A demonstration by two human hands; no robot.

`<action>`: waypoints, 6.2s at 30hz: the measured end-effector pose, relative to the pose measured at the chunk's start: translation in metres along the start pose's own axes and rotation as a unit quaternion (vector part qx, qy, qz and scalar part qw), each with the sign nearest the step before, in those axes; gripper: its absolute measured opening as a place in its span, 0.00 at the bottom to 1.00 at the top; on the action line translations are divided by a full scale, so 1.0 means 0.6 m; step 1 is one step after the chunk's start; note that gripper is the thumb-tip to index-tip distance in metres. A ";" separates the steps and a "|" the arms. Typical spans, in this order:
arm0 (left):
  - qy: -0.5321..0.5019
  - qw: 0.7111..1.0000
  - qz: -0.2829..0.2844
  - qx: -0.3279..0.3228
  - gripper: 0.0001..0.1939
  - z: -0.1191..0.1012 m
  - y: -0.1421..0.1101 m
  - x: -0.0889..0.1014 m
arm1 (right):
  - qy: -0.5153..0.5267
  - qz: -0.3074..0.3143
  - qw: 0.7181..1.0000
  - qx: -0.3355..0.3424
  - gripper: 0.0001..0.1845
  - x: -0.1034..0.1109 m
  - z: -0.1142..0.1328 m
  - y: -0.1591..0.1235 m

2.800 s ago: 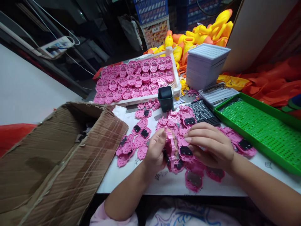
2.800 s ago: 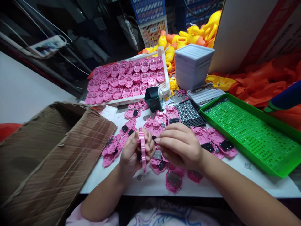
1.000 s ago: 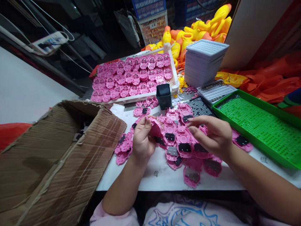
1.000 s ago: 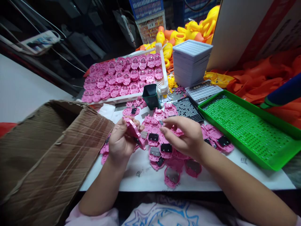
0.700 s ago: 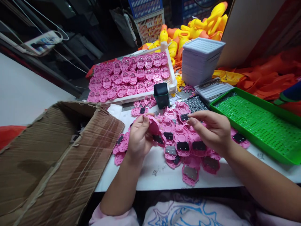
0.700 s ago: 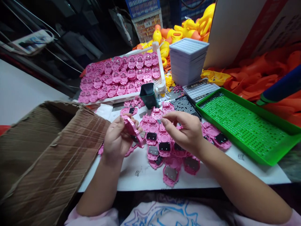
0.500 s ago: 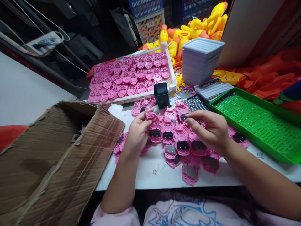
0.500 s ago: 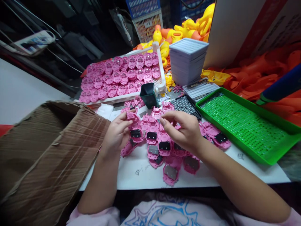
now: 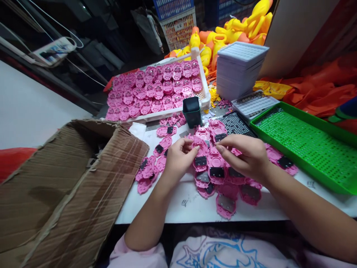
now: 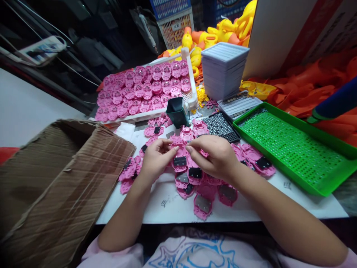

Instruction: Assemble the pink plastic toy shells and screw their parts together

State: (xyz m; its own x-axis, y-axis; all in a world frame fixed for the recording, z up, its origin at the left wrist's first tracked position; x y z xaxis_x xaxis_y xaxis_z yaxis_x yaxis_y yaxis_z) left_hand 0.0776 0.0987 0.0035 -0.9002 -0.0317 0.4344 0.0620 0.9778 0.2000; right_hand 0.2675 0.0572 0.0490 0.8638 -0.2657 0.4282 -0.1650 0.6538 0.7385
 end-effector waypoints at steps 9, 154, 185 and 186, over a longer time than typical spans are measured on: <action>0.203 0.971 0.022 -0.126 0.10 -0.017 0.004 -0.002 | -0.028 0.035 0.999 0.020 0.03 -0.003 0.006 -0.002; 0.165 0.968 0.115 -0.153 0.13 -0.059 -0.003 0.104 | 0.419 -0.052 0.766 -0.485 0.11 -0.018 -0.062 -0.039; 0.567 0.804 0.175 0.043 0.16 0.036 0.178 0.066 | 0.461 -0.075 0.758 -0.455 0.13 -0.007 -0.084 -0.021; 0.565 0.806 0.172 0.037 0.16 0.039 0.190 0.059 | 0.464 -0.079 0.757 -0.454 0.14 -0.006 -0.086 -0.021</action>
State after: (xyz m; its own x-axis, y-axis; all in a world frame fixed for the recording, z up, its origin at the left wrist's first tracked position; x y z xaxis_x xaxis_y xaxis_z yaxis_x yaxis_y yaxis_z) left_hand 0.0425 0.2140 0.0210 0.1350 0.1162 0.9840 0.1600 0.9775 -0.1374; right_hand 0.2911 0.0868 0.0113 0.8710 -0.0550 -0.4882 0.0062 0.9949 -0.1010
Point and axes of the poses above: each hand's wrist, its own y-axis towards the middle knuckle, its own x-axis out of the back of the hand, z = x × y, the point moved 4 cm from there along y, towards the middle knuckle, and after that the axes turned 5 degrees about -x, right-handed, at the moved point
